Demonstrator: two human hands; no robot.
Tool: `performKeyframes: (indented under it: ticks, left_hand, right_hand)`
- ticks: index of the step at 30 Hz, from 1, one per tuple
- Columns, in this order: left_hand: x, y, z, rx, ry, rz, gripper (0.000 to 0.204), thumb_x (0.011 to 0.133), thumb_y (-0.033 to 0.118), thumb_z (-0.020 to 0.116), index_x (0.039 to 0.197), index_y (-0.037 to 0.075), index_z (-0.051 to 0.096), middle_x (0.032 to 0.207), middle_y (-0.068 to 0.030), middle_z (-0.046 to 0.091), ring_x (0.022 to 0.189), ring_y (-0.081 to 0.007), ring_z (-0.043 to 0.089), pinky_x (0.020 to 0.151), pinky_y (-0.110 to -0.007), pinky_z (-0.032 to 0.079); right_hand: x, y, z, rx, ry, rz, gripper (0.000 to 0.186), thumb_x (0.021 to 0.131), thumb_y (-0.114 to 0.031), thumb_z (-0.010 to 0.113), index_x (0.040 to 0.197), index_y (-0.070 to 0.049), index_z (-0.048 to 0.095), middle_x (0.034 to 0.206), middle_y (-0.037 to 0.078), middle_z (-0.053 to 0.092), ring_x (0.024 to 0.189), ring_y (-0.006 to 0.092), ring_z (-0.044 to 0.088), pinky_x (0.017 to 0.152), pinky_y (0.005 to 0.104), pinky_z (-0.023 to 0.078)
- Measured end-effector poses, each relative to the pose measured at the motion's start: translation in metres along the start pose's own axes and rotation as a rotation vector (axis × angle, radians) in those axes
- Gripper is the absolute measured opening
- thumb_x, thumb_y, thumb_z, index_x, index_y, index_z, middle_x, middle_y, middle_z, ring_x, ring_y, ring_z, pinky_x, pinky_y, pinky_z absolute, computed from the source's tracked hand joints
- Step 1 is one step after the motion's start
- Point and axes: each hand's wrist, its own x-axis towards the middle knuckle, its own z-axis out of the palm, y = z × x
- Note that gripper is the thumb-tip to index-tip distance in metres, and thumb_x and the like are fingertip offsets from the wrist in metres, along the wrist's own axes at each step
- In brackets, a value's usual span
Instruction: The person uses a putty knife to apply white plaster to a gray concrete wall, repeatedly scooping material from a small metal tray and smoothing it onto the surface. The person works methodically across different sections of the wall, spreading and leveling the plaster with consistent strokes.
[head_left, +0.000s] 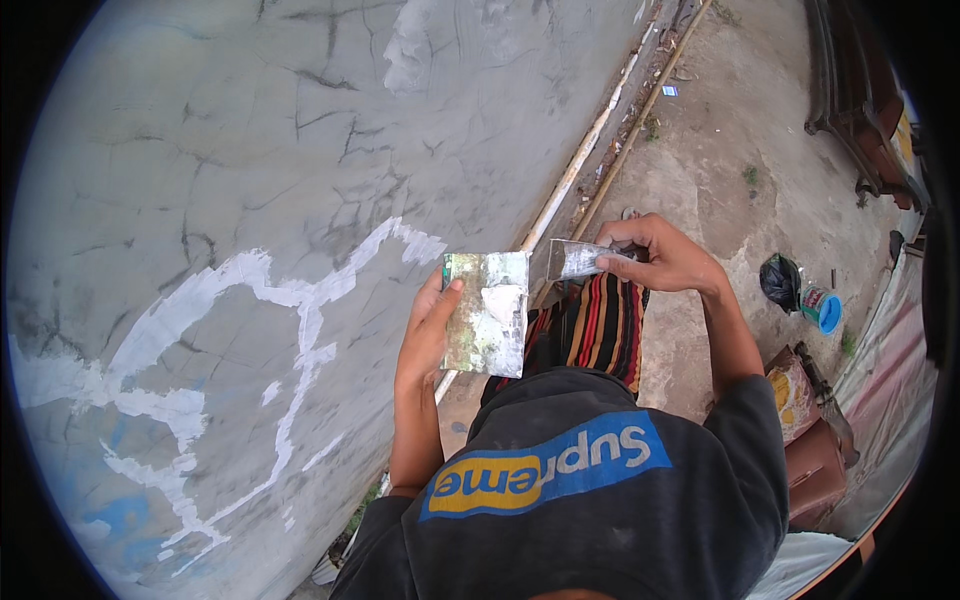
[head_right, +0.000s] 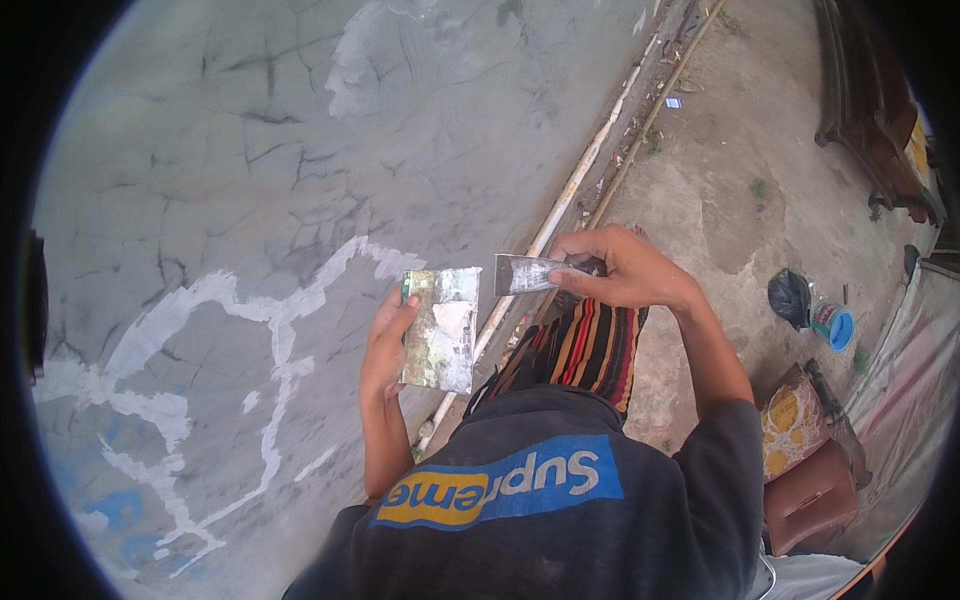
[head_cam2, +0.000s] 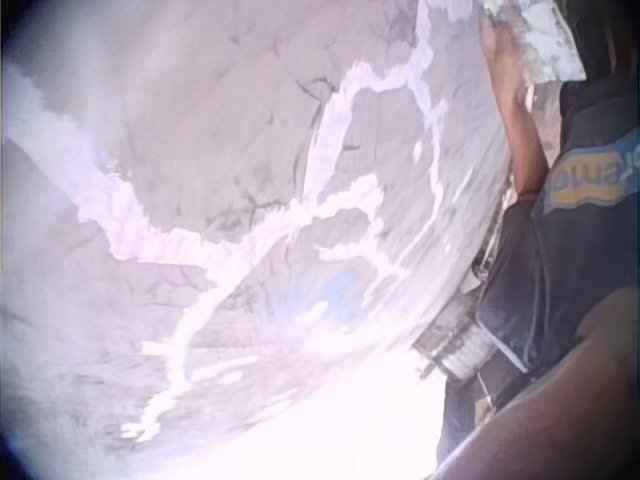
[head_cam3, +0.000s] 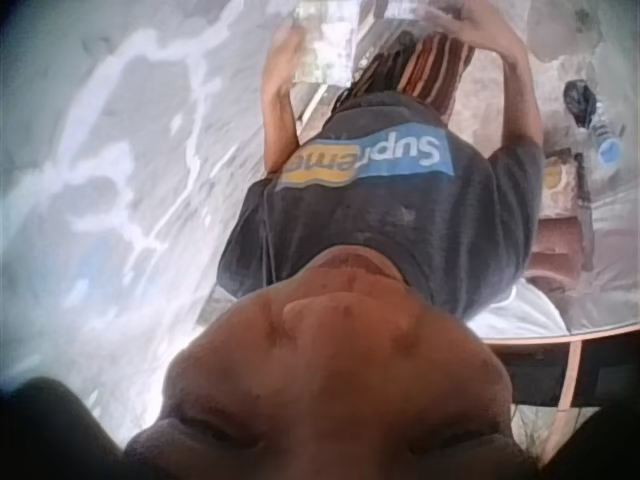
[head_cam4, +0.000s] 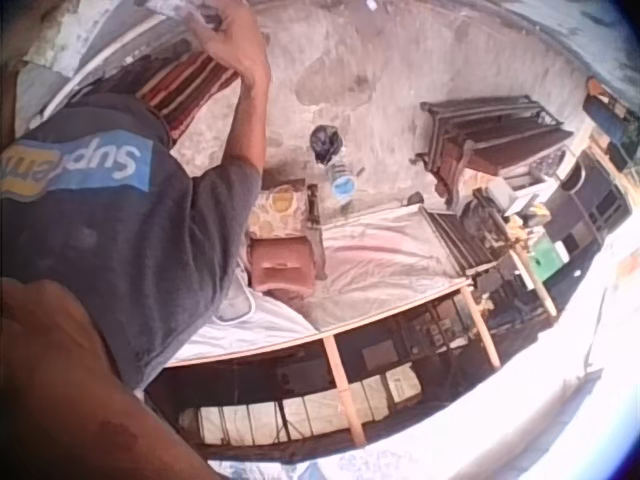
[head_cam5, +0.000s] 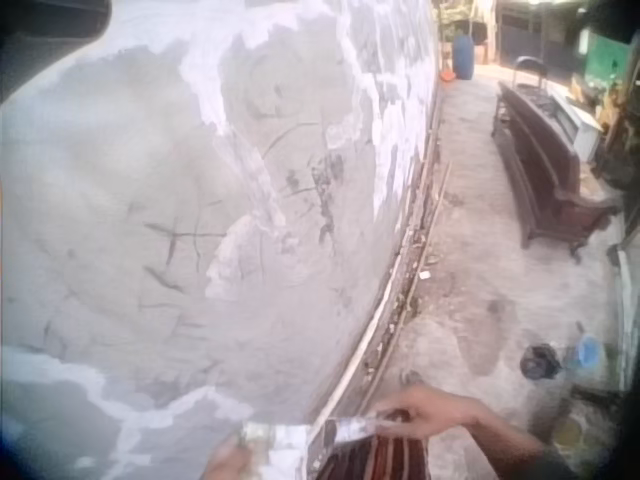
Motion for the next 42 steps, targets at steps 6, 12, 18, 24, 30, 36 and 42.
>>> performKeyframes:
  ticks: [6,12,18,24,30,36,42]
  left_hand:
    - [0.000,0.000,0.009,0.015,0.022,0.013,0.041,0.101,0.021,0.048,0.133,-0.005,0.045,0.117,-0.0127,0.063,0.101,-0.0145,0.063,0.086,-0.027,0.050]
    - [0.000,-0.004,0.012,0.000,0.008,0.018,0.041,0.101,0.021,0.048,0.133,-0.005,0.046,0.117,-0.0129,0.063,0.101,-0.0146,0.063,0.086,-0.027,0.050]
    - [0.001,-0.010,0.007,-0.023,0.042,0.011,0.038,0.101,0.021,0.048,0.129,-0.004,0.048,0.116,-0.0145,0.063,0.097,-0.0173,0.066,0.084,-0.029,0.053]
    - [0.000,-0.015,0.019,-0.281,0.092,-0.075,0.037,0.098,0.021,0.050,0.126,-0.003,0.051,0.105,-0.0150,0.066,0.090,-0.0235,0.068,0.072,-0.037,0.058]
    - [0.002,-0.021,0.027,-0.317,0.095,-0.132,0.039,0.098,0.025,0.048,0.126,-0.002,0.049,0.104,-0.0185,0.065,0.079,-0.0338,0.070,0.055,-0.040,0.060]
    - [0.000,-0.017,0.026,-0.314,0.078,-0.143,0.038,0.098,0.026,0.049,0.126,0.000,0.050,0.103,-0.0169,0.066,0.077,-0.0302,0.071,0.056,-0.039,0.060]
    - [-0.002,-0.023,0.020,-0.358,0.155,-0.103,0.033,0.096,0.022,0.053,0.121,0.000,0.055,0.102,-0.0104,0.066,0.085,-0.0179,0.068,0.072,-0.032,0.057]
  right_hand:
    - [-0.001,-0.003,0.005,-0.174,0.032,-0.092,0.014,0.091,-0.016,0.063,0.097,-0.004,0.067,0.073,0.011,0.064,0.062,0.0226,0.059,0.060,0.0325,0.046]
    - [-0.008,-0.016,0.009,-0.431,0.025,-0.037,0.013,0.091,-0.014,0.060,0.098,-0.005,0.067,0.072,0.015,0.063,0.065,0.0296,0.062,0.061,0.0375,0.047]
    - [-0.026,-0.001,0.011,-0.115,0.074,-0.183,0.034,0.094,-0.010,0.055,0.127,-0.007,0.059,0.081,0.011,0.059,0.069,0.0228,0.059,0.064,0.0358,0.047]
    - [-0.036,-0.001,0.026,0.061,0.203,-0.148,0.057,0.090,-0.001,0.059,0.145,-0.011,0.045,0.091,0.011,0.056,0.074,0.0205,0.056,0.070,0.0324,0.048]
    - [-0.012,-0.008,0.062,-0.162,0.641,-0.345,0.060,0.081,0.005,0.067,0.138,-0.008,0.052,0.097,0.015,0.062,0.079,0.0206,0.061,0.073,0.0318,0.050]
    - [-0.012,-0.004,0.068,-0.399,0.580,-0.407,0.059,0.077,0.007,0.068,0.133,-0.007,0.056,0.093,0.013,0.062,0.080,0.0264,0.062,0.070,0.0328,0.051]
    - [-0.033,0.011,0.059,-0.633,0.508,-0.423,0.060,0.075,0.007,0.066,0.132,-0.011,0.059,0.090,0.010,0.060,0.079,0.0258,0.061,0.067,0.0354,0.050]
